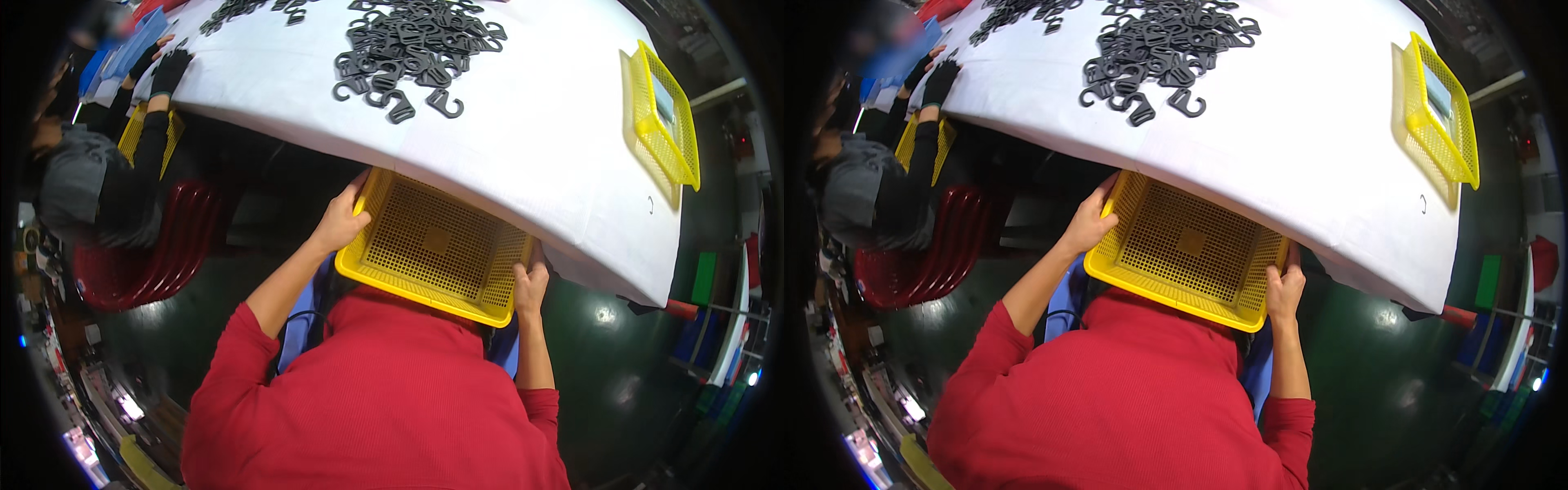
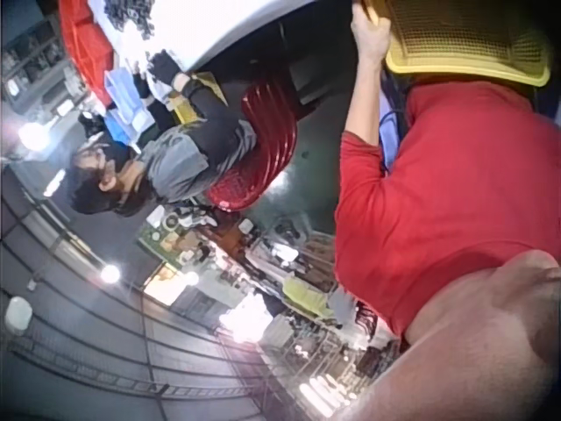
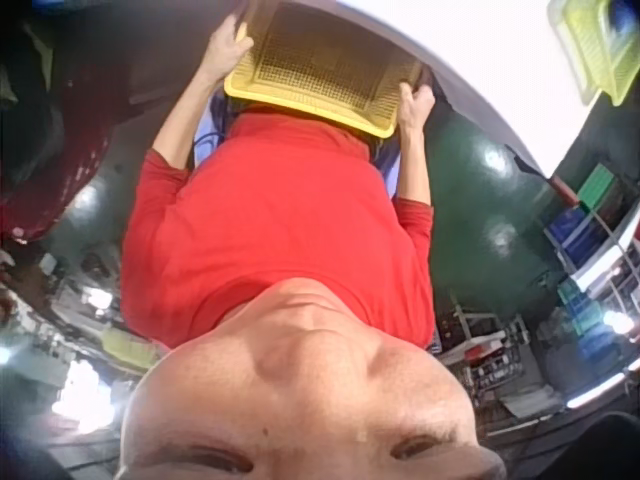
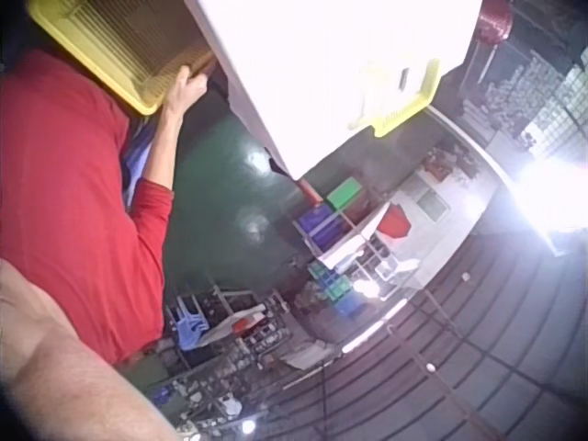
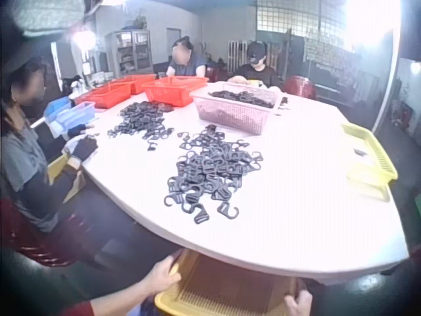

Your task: The person assembles small black plastic hooks by hand, snapping two parts together and placing them into a yellow basket. They repeatedly pick up parts from a table, join them, and transfer the assembled hooks into the basket. Later, they walk to another table and attach hooks to a hanging chain.

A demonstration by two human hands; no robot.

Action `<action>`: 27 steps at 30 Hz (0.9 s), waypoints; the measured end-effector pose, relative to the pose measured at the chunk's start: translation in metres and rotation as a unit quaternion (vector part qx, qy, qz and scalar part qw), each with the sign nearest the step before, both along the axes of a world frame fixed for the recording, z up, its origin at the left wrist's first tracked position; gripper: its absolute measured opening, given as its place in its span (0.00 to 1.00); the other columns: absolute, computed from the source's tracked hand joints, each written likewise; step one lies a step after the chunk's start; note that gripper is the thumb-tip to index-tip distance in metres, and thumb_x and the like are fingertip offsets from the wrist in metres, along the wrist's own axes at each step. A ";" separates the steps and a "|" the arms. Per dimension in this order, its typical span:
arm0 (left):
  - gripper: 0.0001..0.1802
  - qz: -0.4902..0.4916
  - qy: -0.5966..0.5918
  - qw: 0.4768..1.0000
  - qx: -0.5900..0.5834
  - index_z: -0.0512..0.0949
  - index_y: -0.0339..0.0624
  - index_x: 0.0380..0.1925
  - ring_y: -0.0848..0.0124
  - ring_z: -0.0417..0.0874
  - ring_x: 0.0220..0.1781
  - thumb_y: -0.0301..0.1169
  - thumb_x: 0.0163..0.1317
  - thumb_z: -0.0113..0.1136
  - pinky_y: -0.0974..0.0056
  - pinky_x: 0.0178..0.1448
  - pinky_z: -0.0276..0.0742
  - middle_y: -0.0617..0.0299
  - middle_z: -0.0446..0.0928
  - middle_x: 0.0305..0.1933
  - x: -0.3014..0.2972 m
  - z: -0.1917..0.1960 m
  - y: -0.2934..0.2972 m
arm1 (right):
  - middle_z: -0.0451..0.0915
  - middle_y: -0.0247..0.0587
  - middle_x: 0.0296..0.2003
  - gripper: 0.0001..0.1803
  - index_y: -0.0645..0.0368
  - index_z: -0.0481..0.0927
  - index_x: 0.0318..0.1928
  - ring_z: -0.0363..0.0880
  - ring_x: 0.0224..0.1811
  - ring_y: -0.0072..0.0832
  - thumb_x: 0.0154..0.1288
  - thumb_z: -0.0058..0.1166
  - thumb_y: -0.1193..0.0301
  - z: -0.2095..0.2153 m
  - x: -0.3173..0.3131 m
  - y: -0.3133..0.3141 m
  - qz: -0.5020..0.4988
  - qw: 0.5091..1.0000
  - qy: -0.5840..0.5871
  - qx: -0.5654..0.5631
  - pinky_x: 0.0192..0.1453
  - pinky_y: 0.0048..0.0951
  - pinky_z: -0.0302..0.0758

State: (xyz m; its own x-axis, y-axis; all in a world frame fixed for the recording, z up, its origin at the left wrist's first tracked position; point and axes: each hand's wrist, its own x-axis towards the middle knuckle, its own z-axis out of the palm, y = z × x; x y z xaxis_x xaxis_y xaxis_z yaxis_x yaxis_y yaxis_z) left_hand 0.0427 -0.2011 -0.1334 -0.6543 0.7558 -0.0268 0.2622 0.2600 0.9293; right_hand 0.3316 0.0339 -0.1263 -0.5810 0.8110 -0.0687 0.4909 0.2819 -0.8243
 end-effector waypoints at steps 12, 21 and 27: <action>0.32 0.084 -0.029 0.995 -0.050 0.60 0.31 0.66 0.54 0.72 0.67 0.21 0.60 0.52 0.58 0.67 0.68 0.45 0.70 0.64 0.026 0.030 -0.015 | 0.83 0.56 0.34 0.28 0.69 0.72 0.57 0.83 0.35 0.51 0.63 0.57 0.62 0.082 -0.020 0.000 0.191 0.826 -0.526 0.070 0.41 0.43 0.79; 0.18 0.073 0.457 0.887 0.006 0.79 0.38 0.47 0.61 0.77 0.49 0.23 0.54 0.61 0.57 0.51 0.73 0.60 0.79 0.50 -0.031 0.113 0.063 | 0.78 0.40 0.54 0.21 0.54 0.79 0.54 0.77 0.56 0.35 0.59 0.61 0.70 0.153 -0.180 0.029 0.317 0.899 -0.002 0.301 0.55 0.37 0.74; 0.17 0.010 0.439 0.898 -0.040 0.81 0.43 0.46 0.64 0.76 0.50 0.29 0.54 0.65 0.60 0.51 0.70 0.64 0.80 0.52 -0.018 0.106 0.092 | 0.74 0.33 0.61 0.21 0.54 0.78 0.56 0.68 0.67 0.37 0.62 0.59 0.65 0.113 -0.183 0.028 0.297 0.876 -0.087 0.371 0.69 0.54 0.59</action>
